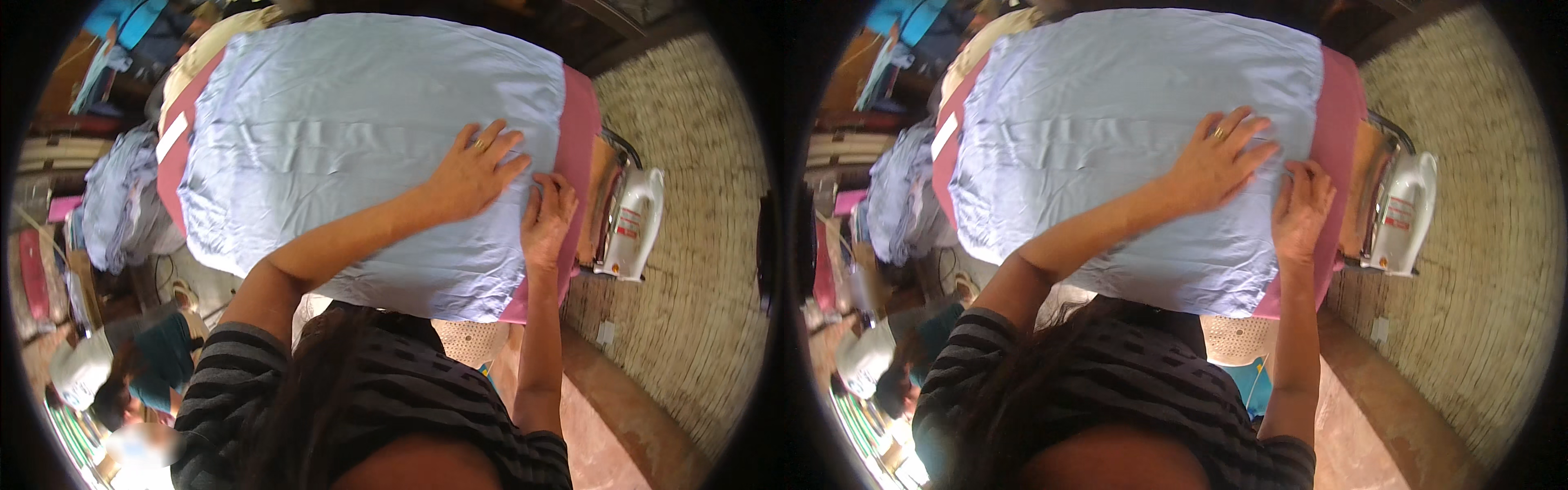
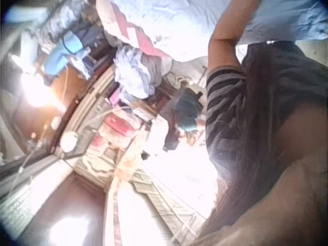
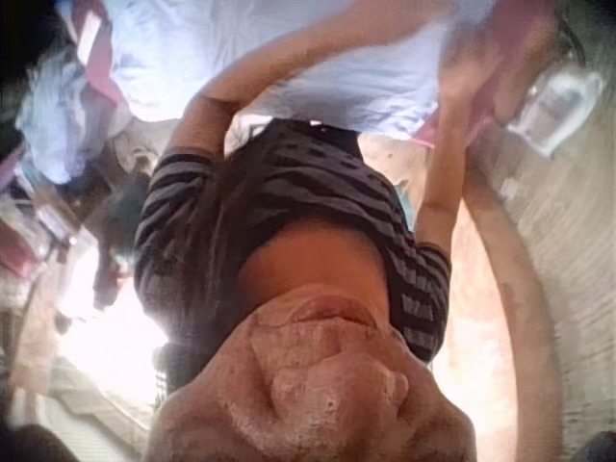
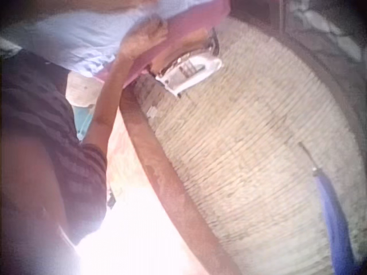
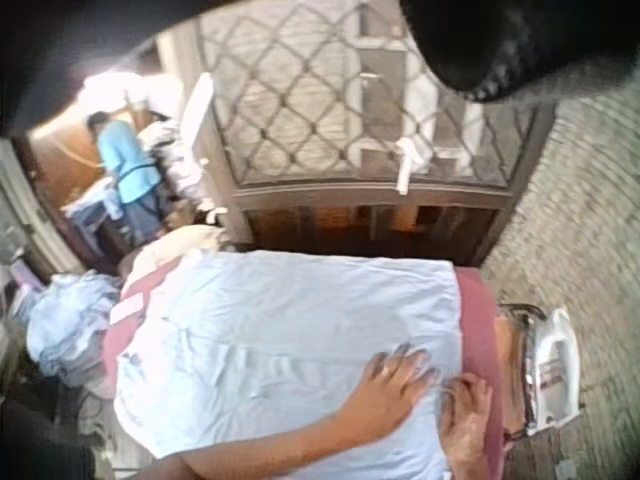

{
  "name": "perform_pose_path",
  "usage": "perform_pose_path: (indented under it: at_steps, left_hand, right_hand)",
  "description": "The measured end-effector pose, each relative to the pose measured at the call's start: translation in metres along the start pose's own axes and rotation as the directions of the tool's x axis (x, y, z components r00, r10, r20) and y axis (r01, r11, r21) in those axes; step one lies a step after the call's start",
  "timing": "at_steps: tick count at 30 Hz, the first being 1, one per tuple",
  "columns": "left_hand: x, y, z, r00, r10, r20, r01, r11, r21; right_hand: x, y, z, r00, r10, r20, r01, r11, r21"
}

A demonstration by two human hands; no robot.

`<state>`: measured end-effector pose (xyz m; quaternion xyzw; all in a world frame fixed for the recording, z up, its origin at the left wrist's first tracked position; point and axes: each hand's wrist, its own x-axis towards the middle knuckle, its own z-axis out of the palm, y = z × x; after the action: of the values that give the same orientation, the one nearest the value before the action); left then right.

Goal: The person irons a blue shirt on a pink ironing board, smoothing the fabric with their hands and pressing sections with an iron before folding the garment.

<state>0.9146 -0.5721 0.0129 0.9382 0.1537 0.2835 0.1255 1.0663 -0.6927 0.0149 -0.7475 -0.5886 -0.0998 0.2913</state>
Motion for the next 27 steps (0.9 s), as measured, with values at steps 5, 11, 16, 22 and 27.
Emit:
perform_pose_path:
  at_steps: [5, 11, 16, 22, 27]
  left_hand:
    - [-0.049, 0.015, -0.03, 0.988, -0.127, 0.093, 0.125, 0.992, 0.03]
    - [-0.124, 0.022, -0.074, 0.932, -0.349, 0.096, 0.342, 0.936, 0.081]
    - [-0.199, 0.013, -0.13, 0.734, -0.678, -0.051, 0.67, 0.709, 0.221]
    - [-0.301, -0.077, -0.197, 0.544, -0.804, -0.239, 0.783, 0.384, 0.489]
    - [-0.336, -0.126, -0.247, 0.578, -0.784, -0.226, 0.767, 0.429, 0.477]
  right_hand:
    - [0.001, 0.0, 0.004, 0.998, -0.067, 0.001, 0.067, 0.998, -0.007]
    - [0.001, 0.005, 0.005, 0.996, -0.094, 0.005, 0.094, 0.996, 0.004]
    - [0.001, 0.006, 0.002, 0.995, -0.088, 0.046, 0.089, 0.995, -0.032]
    - [0.003, 0.009, 0.003, 0.995, -0.067, 0.08, 0.068, 0.997, -0.018]
    - [0.004, 0.0, 0.0, 0.994, -0.067, 0.087, 0.069, 0.997, -0.021]
